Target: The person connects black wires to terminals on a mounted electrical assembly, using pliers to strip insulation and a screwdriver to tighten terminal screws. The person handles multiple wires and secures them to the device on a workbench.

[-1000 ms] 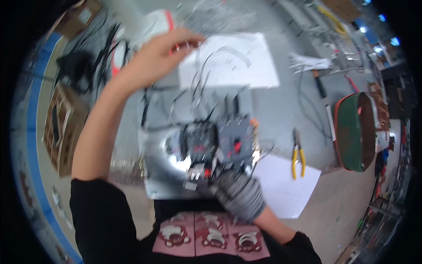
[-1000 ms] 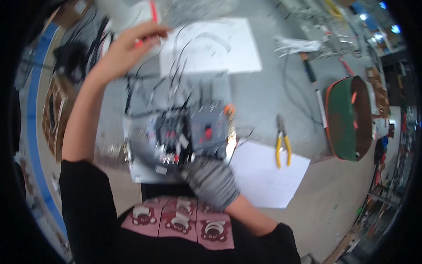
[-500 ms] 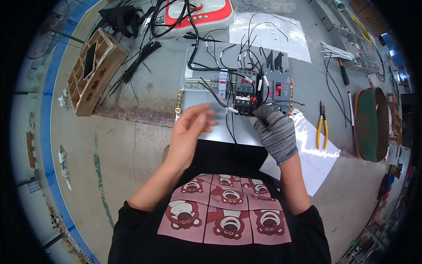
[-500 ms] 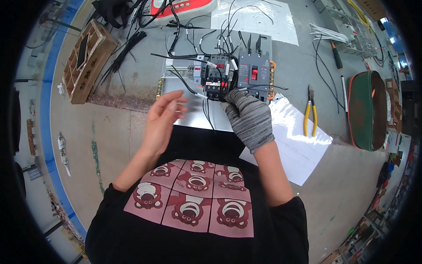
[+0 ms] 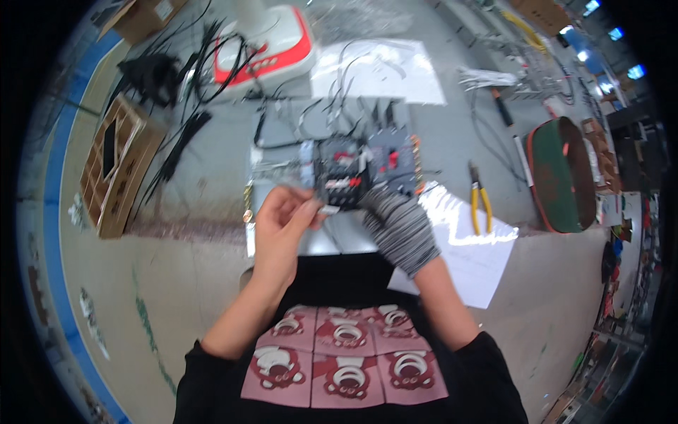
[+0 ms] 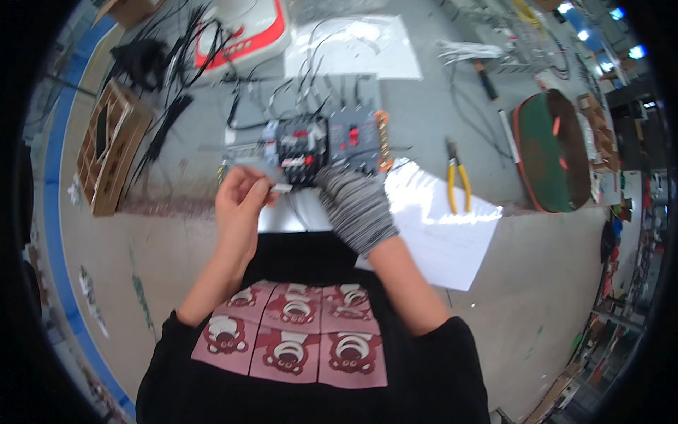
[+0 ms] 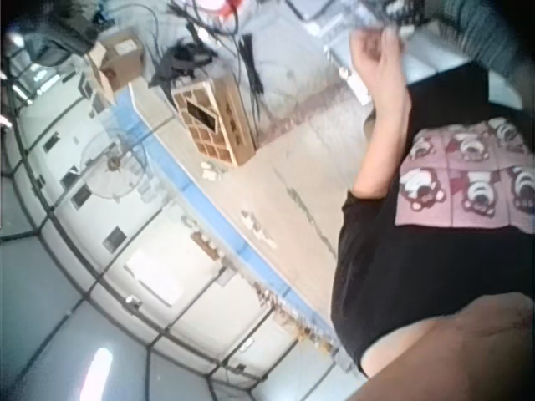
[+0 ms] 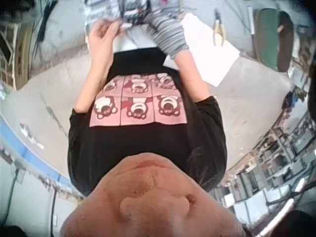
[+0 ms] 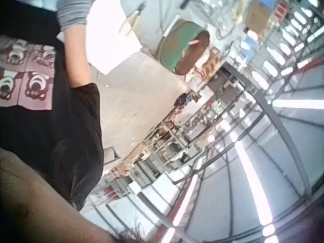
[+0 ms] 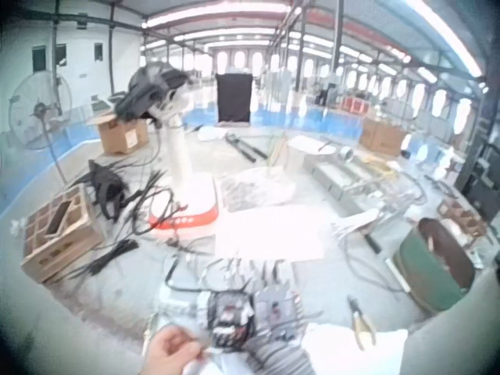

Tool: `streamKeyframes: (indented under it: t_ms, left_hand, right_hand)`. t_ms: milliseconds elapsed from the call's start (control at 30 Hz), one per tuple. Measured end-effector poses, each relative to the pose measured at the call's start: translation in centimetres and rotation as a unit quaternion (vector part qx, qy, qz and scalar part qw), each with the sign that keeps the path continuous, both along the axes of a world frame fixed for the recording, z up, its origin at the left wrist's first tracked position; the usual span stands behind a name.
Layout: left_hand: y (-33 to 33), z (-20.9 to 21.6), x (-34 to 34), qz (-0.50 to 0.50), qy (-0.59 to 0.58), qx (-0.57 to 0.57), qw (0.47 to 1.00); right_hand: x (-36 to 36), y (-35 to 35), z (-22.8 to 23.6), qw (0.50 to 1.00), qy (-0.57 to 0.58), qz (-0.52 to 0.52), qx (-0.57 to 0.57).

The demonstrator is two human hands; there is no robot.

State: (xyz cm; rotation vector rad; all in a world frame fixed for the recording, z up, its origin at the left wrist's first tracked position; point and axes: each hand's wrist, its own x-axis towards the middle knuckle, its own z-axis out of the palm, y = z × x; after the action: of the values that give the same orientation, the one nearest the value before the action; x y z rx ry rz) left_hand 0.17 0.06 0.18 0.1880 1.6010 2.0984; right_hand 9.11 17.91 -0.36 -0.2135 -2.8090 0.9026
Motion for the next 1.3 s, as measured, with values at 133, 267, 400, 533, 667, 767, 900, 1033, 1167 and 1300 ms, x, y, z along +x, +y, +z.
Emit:
streamKeyframes:
  t_ms: [133, 267, 400, 533, 667, 767, 900, 1033, 1167, 1300]
  left_hand:
    - [0.1, 0.0, -0.1, 0.005, -0.073, 0.030, 0.997]
    - [0.5, 0.2, -0.1, 0.023, -0.093, 0.042, 0.995]
    - [0.3, -0.6, -0.3, 0.043, -0.059, 0.046, 0.996]
    - [0.5, -0.2, -0.5, 0.044, -0.082, 0.055, 0.994]
    - [0.7, -0.2, -0.6, 0.026, -0.196, 0.110, 0.974]
    - [0.1, -1.0, -0.6, -0.009, -0.235, 0.138, 0.962]
    - [0.0, -1.7, -0.5, -0.028, -0.226, 0.135, 0.964]
    - [0.3, -2.1, -1.1, -0.066, -0.197, 0.147, 0.967]
    - [-0.3, -2.0, -0.9, -0.086, -0.221, 0.137, 0.962]
    - [-0.4, -1.3, -1.9, -0.066, -0.207, 0.155, 0.964]
  right_hand:
    - [-0.1, 0.0, 0.8, 1.000, -0.025, -0.010, -0.004]
    - [0.0, 0.3, 0.6, 0.999, -0.012, -0.013, -0.032]
    - [-0.3, 0.2, 0.9, 0.999, -0.014, -0.013, -0.034]
    - [-0.3, 0.1, 0.4, 1.000, 0.012, -0.013, -0.025]
    - [-0.5, 0.3, 0.6, 0.999, 0.018, -0.019, -0.035]
    - [-0.4, 0.5, 0.8, 0.998, -0.020, -0.008, -0.050]
    - [-0.4, 0.3, 0.8, 0.999, -0.045, -0.004, 0.003]
    - [-0.8, 0.5, 0.8, 0.999, -0.015, -0.001, -0.048]
    - [-0.8, 0.4, 0.8, 0.998, -0.030, -0.004, -0.061]
    - [-0.7, 0.6, 0.5, 0.998, -0.021, -0.002, -0.053]
